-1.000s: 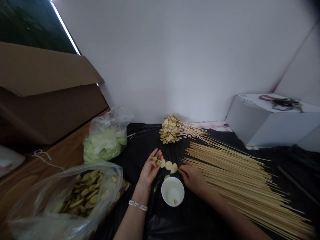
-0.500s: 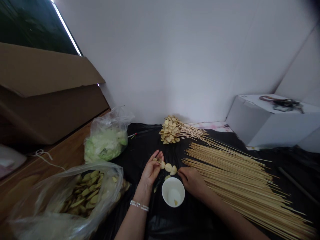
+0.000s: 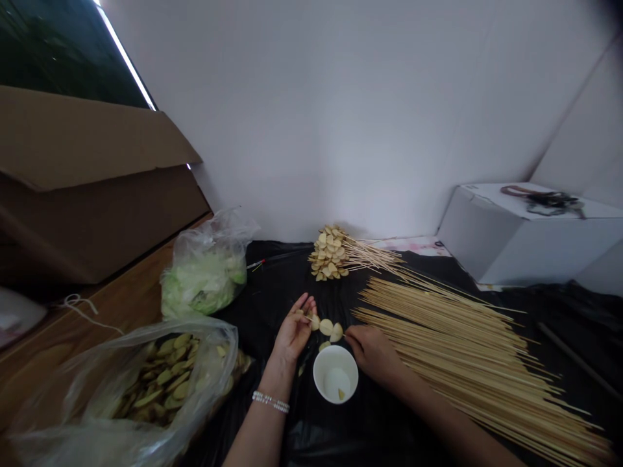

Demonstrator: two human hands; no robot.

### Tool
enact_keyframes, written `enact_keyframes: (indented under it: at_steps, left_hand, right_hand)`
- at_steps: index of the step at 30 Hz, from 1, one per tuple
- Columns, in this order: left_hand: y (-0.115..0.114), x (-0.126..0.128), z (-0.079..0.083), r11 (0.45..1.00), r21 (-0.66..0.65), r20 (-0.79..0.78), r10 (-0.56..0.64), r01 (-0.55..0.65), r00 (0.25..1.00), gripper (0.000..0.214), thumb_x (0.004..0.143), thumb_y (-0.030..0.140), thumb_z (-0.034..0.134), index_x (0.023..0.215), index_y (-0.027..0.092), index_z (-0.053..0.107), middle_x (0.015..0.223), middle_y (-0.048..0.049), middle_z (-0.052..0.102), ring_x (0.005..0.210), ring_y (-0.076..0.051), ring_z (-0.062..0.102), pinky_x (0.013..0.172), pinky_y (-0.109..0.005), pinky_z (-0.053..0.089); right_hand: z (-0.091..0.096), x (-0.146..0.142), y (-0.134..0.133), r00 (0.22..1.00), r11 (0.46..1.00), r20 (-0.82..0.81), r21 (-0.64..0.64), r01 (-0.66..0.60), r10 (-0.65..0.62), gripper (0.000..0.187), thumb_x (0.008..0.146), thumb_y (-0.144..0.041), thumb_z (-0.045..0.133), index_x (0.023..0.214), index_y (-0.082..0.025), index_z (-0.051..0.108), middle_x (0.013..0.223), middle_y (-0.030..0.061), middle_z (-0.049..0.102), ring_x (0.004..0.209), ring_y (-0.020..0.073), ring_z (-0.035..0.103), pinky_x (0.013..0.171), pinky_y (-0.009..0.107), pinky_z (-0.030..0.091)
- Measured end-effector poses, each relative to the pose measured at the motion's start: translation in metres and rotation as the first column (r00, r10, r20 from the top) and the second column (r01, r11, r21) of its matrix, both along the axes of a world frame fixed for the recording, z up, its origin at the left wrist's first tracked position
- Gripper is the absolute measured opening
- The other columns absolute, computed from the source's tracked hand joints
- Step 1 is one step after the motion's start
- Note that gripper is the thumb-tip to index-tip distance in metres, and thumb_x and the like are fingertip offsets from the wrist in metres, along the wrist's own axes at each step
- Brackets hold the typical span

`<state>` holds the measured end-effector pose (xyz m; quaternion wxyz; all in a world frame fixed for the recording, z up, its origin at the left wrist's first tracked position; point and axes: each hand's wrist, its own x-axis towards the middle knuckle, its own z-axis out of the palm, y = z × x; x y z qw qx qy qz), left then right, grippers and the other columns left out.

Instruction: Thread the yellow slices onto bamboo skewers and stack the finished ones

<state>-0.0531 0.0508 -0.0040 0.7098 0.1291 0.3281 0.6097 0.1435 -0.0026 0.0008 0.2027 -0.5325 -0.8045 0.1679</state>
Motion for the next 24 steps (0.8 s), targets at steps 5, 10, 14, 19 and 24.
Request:
enact_keyframes:
  at_steps: [5,10,14,19,24]
  left_hand:
    - [-0.0005,0.0001,0.0004,1.0,-0.02,0.014,0.0,0.001,1.0,0.069,0.05,-0.018,0.038,0.108,0.012,0.061,0.1,-0.0092,0.066,0.091,-0.013,0.065,0.085,-0.022,0.051]
    - [0.0,0.0002,-0.0006,0.999,-0.036,0.01,0.013,-0.013,1.0,0.068,0.049,-0.018,0.036,0.104,0.012,0.062,0.098,-0.0083,0.067,0.088,-0.012,0.065,0.083,-0.022,0.051]
    - [0.0008,-0.0002,-0.002,0.999,-0.039,-0.001,0.017,-0.017,1.0,0.065,0.048,-0.018,0.036,0.099,0.011,0.064,0.097,-0.0084,0.068,0.087,-0.012,0.065,0.082,-0.021,0.051]
    - [0.0003,-0.0003,-0.0032,1.0,-0.026,-0.007,0.014,-0.014,1.0,0.064,0.048,-0.018,0.037,0.097,0.012,0.065,0.097,-0.008,0.068,0.087,-0.012,0.065,0.083,-0.021,0.051]
    - [0.0005,0.0003,-0.0037,0.999,-0.039,-0.012,0.025,-0.025,1.0,0.068,0.047,-0.018,0.037,0.101,0.013,0.065,0.096,-0.0073,0.068,0.086,-0.012,0.066,0.082,-0.021,0.051]
  right_hand:
    - [-0.0013,-0.0004,0.0001,1.0,1.0,-0.007,-0.01,-0.011,0.011,0.025,0.092,-0.023,0.04,0.081,-0.019,0.061,0.084,0.0046,0.068,0.081,0.0161,0.061,0.071,0.024,0.036]
    - [-0.0019,-0.0006,-0.0004,1.0,1.0,-0.006,-0.002,-0.01,0.01,0.026,0.093,-0.023,0.039,0.08,-0.019,0.061,0.082,0.0044,0.067,0.08,0.016,0.06,0.07,0.024,0.035]
    - [-0.0041,-0.0007,-0.0001,1.0,1.0,-0.025,0.002,-0.013,0.013,0.025,0.093,-0.023,0.039,0.08,-0.019,0.061,0.082,0.0043,0.067,0.079,0.0155,0.06,0.07,0.024,0.036]
    - [-0.0059,-0.001,0.0002,0.999,1.0,-0.033,-0.007,-0.012,0.012,0.025,0.092,-0.023,0.04,0.08,-0.019,0.061,0.082,0.0044,0.067,0.079,0.0161,0.06,0.069,0.024,0.036]
    - [-0.007,-0.0016,-0.0001,0.999,1.0,-0.034,-0.012,-0.009,0.009,0.025,0.092,-0.023,0.04,0.081,-0.019,0.062,0.083,0.0047,0.068,0.08,0.0168,0.061,0.07,0.025,0.036]
